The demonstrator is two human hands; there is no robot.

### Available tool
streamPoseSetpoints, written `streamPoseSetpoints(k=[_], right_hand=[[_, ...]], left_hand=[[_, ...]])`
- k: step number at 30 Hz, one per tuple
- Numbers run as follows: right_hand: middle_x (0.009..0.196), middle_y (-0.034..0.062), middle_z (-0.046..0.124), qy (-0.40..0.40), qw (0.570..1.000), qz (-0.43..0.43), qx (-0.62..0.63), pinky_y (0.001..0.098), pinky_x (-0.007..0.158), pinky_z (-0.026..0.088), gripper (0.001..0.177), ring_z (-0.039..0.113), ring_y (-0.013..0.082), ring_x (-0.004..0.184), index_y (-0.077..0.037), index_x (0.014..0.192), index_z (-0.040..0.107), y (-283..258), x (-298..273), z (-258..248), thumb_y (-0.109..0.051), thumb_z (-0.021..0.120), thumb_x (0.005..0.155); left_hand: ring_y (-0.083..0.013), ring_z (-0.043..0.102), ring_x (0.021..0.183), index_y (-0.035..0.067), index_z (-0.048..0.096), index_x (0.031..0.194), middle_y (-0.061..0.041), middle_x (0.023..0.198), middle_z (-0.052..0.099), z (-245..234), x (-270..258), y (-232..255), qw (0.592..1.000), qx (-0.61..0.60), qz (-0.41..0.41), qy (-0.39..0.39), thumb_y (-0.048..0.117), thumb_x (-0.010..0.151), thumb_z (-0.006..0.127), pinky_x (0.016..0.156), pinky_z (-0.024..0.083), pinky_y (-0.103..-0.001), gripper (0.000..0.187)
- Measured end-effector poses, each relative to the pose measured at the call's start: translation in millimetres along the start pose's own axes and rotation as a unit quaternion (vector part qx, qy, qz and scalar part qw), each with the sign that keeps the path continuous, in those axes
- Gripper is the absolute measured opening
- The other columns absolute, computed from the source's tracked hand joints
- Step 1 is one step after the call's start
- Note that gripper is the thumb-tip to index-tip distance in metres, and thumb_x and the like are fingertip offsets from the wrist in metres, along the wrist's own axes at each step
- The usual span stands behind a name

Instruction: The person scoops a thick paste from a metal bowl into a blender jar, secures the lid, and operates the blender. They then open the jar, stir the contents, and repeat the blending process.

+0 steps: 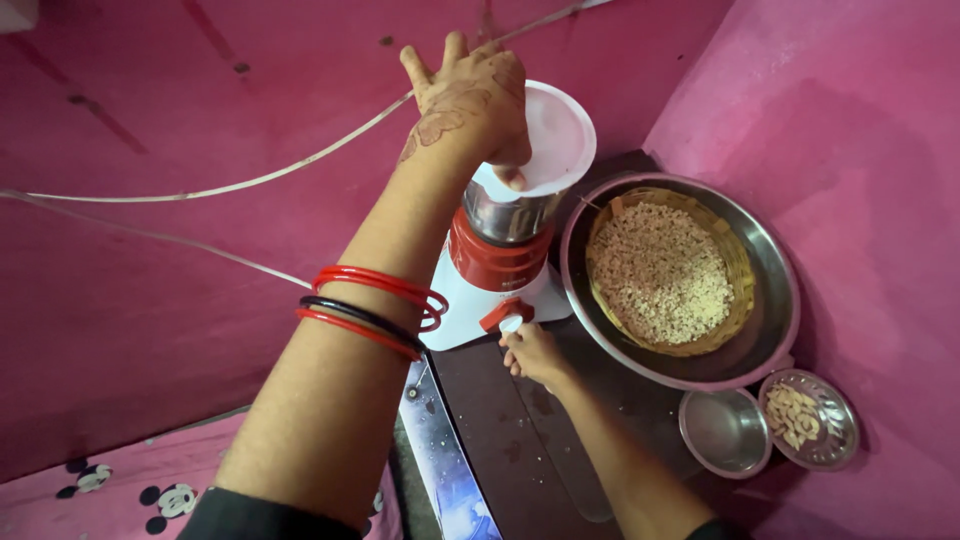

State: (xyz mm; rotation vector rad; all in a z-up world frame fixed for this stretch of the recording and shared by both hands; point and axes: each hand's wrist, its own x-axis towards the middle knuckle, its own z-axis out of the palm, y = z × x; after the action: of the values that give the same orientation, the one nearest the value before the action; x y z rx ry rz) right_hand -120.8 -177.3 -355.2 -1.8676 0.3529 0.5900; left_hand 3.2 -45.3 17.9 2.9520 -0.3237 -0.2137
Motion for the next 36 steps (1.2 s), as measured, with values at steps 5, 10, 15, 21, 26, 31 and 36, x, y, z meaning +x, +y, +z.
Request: streamPoseSetpoints(k=[5,10,15,21,26,31,36], right_hand=[[0.068,0.0070,0.067,0.003,1.000,-0.017,-0.015,0.0288,0.046,0.047,0.024,0.060,0.0125,0.050,0.002,0.096,0.066,-0.4,-2.5,0.1,-0.021,0.059,0.097],[0.068,0.0075,0.065,0.008,1.000,0.013,0.008,0.0291,0.046,0.048,0.024,0.059,0.0131,0.050,0.001,0.096,0.063,-0.8,-3.5,4.6,-0.022,0.057,0.098],[0.069,0.0085,0.066,0.005,1.000,0.023,0.005,0.0294,0.048,0.049,0.025,0.059,0.0137,0.051,0.001,0.097,0.063,-5.6,-1.9,5.7,-0.022,0.056,0.098],[0.070,0.0084,0.066,0.012,1.000,0.021,0.001,0.0293,0.048,0.050,0.023,0.060,0.0135,0.052,0.001,0.098,0.063,-5.5,-4.7,3.2,-0.020,0.053,0.099],[0.070,0.0081,0.066,0.014,1.000,0.026,-0.006,0.0294,0.048,0.049,0.022,0.059,0.0132,0.052,0.000,0.099,0.063,-6.5,-5.4,7.7,-0.019,0.054,0.099],[0.069,0.0091,0.067,0.015,1.000,0.007,-0.008,0.0290,0.047,0.048,0.021,0.059,0.0142,0.050,0.001,0.099,0.065,-1.8,-4.6,2.9,-0.019,0.056,0.097],[0.070,0.0082,0.067,0.017,1.000,0.022,0.007,0.0295,0.046,0.046,0.021,0.059,0.0138,0.051,0.001,0.099,0.065,-2.8,-2.8,7.8,-0.018,0.056,0.096]], left_hand=[[-0.0342,0.025,0.148,0.014,0.058,0.136,-0.003,0.150,0.047,2.9,0.4,-0.9,1.000,-0.005,-0.005,-0.002,0.030,0.059,0.098,0.118,0.006,-0.074,0.088],[-0.0330,0.027,0.147,0.015,0.059,0.134,-0.003,0.149,0.048,4.1,1.4,-2.4,1.000,-0.012,0.001,0.010,0.027,0.059,0.097,0.117,0.006,-0.074,0.085],[-0.0322,0.027,0.148,0.016,0.060,0.134,-0.001,0.150,0.048,3.5,2.2,-2.4,1.000,-0.007,0.001,0.009,0.027,0.060,0.096,0.119,0.008,-0.074,0.082],[-0.0326,0.024,0.147,0.016,0.055,0.136,-0.002,0.150,0.044,6.9,4.3,-1.4,1.000,-0.009,0.001,0.024,0.030,0.056,0.098,0.116,0.007,-0.074,0.092],[-0.0305,0.026,0.150,0.017,0.058,0.137,0.000,0.155,0.043,6.0,3.1,-2.9,1.000,-0.003,0.004,0.013,0.028,0.060,0.097,0.119,0.009,-0.073,0.087],[-0.0323,0.026,0.147,0.015,0.051,0.141,-0.006,0.151,0.043,6.7,5.0,-0.5,1.000,0.009,0.011,0.004,0.032,0.059,0.098,0.117,0.007,-0.072,0.095],[-0.0307,0.029,0.147,0.016,0.054,0.139,-0.005,0.152,0.044,8.9,4.4,-3.2,1.000,0.003,0.012,0.018,0.033,0.062,0.096,0.119,0.008,-0.070,0.090]])
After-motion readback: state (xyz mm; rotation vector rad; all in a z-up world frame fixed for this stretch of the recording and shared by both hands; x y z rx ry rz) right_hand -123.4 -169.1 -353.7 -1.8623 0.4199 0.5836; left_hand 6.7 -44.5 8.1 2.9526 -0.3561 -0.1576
